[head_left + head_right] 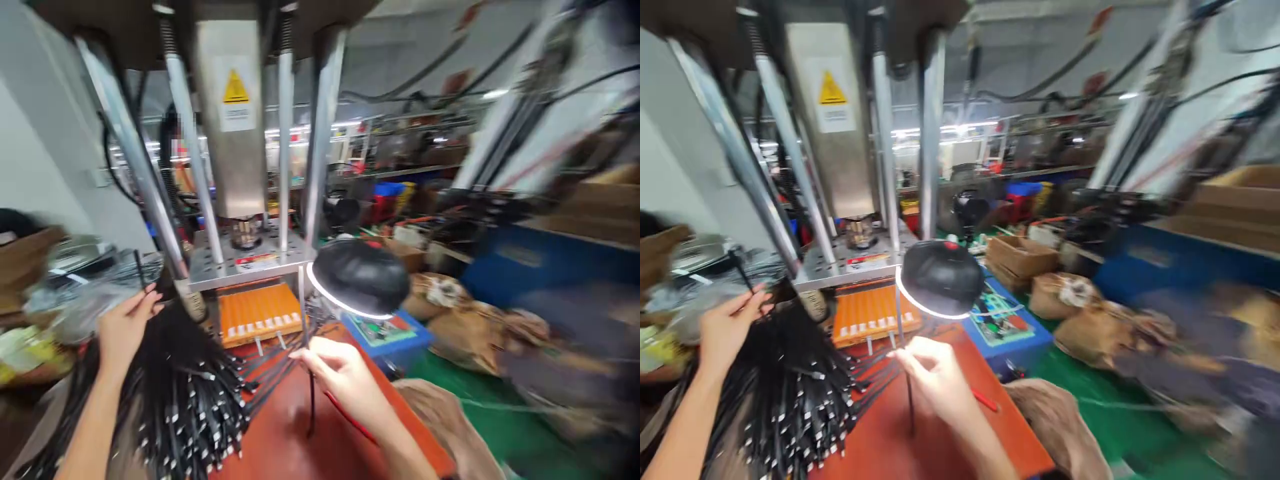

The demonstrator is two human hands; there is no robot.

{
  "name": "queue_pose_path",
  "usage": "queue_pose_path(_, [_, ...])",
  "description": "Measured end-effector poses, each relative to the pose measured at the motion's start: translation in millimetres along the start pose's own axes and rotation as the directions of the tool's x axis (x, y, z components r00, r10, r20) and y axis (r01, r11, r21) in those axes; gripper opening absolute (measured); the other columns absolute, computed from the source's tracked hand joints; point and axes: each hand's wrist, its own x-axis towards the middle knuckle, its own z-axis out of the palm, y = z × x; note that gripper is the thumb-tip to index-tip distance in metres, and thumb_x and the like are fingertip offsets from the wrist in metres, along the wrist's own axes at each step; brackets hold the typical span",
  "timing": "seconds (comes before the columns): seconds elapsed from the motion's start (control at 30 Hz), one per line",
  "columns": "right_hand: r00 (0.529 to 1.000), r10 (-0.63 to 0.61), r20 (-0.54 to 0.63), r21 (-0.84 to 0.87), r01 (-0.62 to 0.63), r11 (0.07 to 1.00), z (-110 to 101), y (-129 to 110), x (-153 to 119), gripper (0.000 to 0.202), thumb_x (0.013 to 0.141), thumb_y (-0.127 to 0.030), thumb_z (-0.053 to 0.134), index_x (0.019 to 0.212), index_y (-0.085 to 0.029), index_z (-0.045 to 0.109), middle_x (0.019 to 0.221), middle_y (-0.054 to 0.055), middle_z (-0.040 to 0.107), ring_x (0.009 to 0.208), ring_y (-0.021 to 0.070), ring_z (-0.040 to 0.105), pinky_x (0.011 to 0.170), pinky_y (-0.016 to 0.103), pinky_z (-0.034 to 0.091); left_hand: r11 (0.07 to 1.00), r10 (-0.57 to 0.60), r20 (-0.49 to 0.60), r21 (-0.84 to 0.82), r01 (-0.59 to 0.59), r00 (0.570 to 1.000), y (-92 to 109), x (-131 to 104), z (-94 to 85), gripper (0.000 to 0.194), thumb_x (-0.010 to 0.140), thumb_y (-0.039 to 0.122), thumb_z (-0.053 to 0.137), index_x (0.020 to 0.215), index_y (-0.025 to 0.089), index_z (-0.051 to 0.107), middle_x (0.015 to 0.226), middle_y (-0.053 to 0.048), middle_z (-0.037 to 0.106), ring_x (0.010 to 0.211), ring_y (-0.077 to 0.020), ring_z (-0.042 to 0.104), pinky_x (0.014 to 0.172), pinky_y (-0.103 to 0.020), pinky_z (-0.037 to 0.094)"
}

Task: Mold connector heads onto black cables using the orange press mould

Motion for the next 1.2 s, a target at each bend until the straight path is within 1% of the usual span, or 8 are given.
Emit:
queue_pose_path(0.07, [0.996, -0.073, 0.042, -0.037, 0.074, 0.997, 11.3, -12.0, 8.0, 0.042, 0.088, -0.045, 0.059, 0.058, -0.018, 0.066, 0.053, -0.001, 0.048, 0.05, 0.0123, 0.044, 0.049, 0.024, 0.035, 0.997, -0.004, -0.05, -0.081, 0.0, 0.999, 5.4, -1.9, -15.0, 0.047, 0.079, 0.047, 0.066, 0.108, 0.011, 0.068, 0.095, -0.007, 0.074, 0.079, -0.021, 0.071, 0.079, -0.035, 0.059])
queue_pose_path(0.13, [0.988, -0.145, 0.059, -0.042, 0.147, 0.988, 25.0, -24.2, 14.9, 0.04, 0.088, -0.045, 0.06, 0.059, -0.018, 0.068, 0.052, -0.001, 0.049, 0.048, 0.0126, 0.043, 0.048, 0.025, 0.034, 0.987, 0.028, -0.024, -0.157, -0.031, 0.999, 22.9, -7.1, -13.5, 0.046, 0.075, 0.048, 0.07, 0.104, 0.013, 0.071, 0.098, -0.009, 0.073, 0.08, -0.0231, 0.072, 0.075, -0.034, 0.061])
queue_pose_path(0.3, [0.977, -0.211, 0.04, 0.002, 0.211, 0.977, 50.6, -40.6, 27.7, 0.031, 0.089, -0.043, 0.061, 0.071, -0.02, 0.072, 0.054, -0.001, 0.056, 0.049, 0.0115, 0.046, 0.048, 0.023, 0.033, 0.97, 0.04, 0.324, -0.24, 0.041, 0.945, 58.8, -38.7, 11.4, 0.041, 0.074, 0.05, 0.071, 0.097, 0.017, 0.075, 0.101, -0.009, 0.073, 0.094, -0.0277, 0.069, 0.074, -0.031, 0.06])
queue_pose_path(0.4, [0.974, -0.226, 0.028, -0.017, 0.226, 0.974, 54.1, -39.6, 29.5, 0.039, 0.09, -0.043, 0.058, 0.061, -0.018, 0.067, 0.051, -0.002, 0.049, 0.049, 0.0109, 0.042, 0.048, 0.024, 0.032, 0.958, 0.052, 0.495, -0.269, 0.097, 0.868, 56.0, -57.3, 25.8, 0.039, 0.078, 0.05, 0.067, 0.1, 0.018, 0.074, 0.099, -0.008, 0.073, 0.095, -0.0279, 0.069, 0.076, -0.031, 0.059])
queue_pose_path(0.57, [0.978, -0.21, 0.01, 0.008, 0.21, 0.978, 48.4, -35.3, 22.6, 0.038, 0.09, -0.043, 0.057, 0.062, -0.019, 0.065, 0.052, 0.0, 0.047, 0.046, 0.0115, 0.04, 0.044, 0.024, 0.031, 0.952, 0.021, 0.606, -0.255, 0.17, 0.795, 44.0, -74.3, 39.8, 0.036, 0.081, 0.049, 0.064, 0.1, 0.021, 0.075, 0.097, -0.006, 0.074, 0.095, -0.0282, 0.068, 0.075, -0.03, 0.057])
queue_pose_path(0.7, [0.963, -0.266, -0.026, -0.086, 0.263, 0.961, 42.1, -39.1, 19.6, 0.032, 0.092, -0.037, 0.055, 0.066, -0.019, 0.064, 0.056, 0.001, 0.049, 0.048, 0.0126, 0.044, 0.044, 0.023, 0.034, 0.976, 0.036, 0.629, -0.19, 0.109, 0.777, 38.9, -81.6, 41.9, 0.035, 0.083, 0.049, 0.062, 0.101, 0.022, 0.075, 0.099, -0.004, 0.073, 0.088, -0.0286, 0.068, 0.072, -0.03, 0.054])
queue_pose_path(1.0, [0.914, -0.406, -0.017, -0.198, 0.394, 0.897, 39.2, -39.6, 21.6, 0.034, 0.097, -0.029, 0.043, 0.068, -0.021, 0.059, 0.063, 0.003, 0.051, 0.057, 0.016, 0.051, 0.053, 0.026, 0.041, 0.986, 0.088, 0.573, -0.168, 0.011, 0.815, 33.8, -89.0, 38.9, 0.029, 0.085, 0.044, 0.061, 0.107, 0.028, 0.072, 0.105, -0.001, 0.071, 0.095, -0.0302, 0.068, 0.08, -0.032, 0.053])
queue_pose_path(1.2, [0.891, -0.447, -0.078, -0.155, 0.432, 0.888, 63.1, -41.0, 21.3, 0.023, 0.094, -0.025, 0.053, 0.075, -0.02, 0.065, 0.063, 0.001, 0.058, 0.053, 0.0119, 0.052, 0.049, 0.022, 0.041, 0.989, 0.146, 0.557, -0.097, -0.111, 0.817, 34.6, -92.7, 41.7, 0.032, 0.083, 0.046, 0.061, 0.075, 0.021, 0.078, 0.065, -0.001, 0.072, 0.058, -0.0212, 0.064, 0.052, -0.024, 0.044])
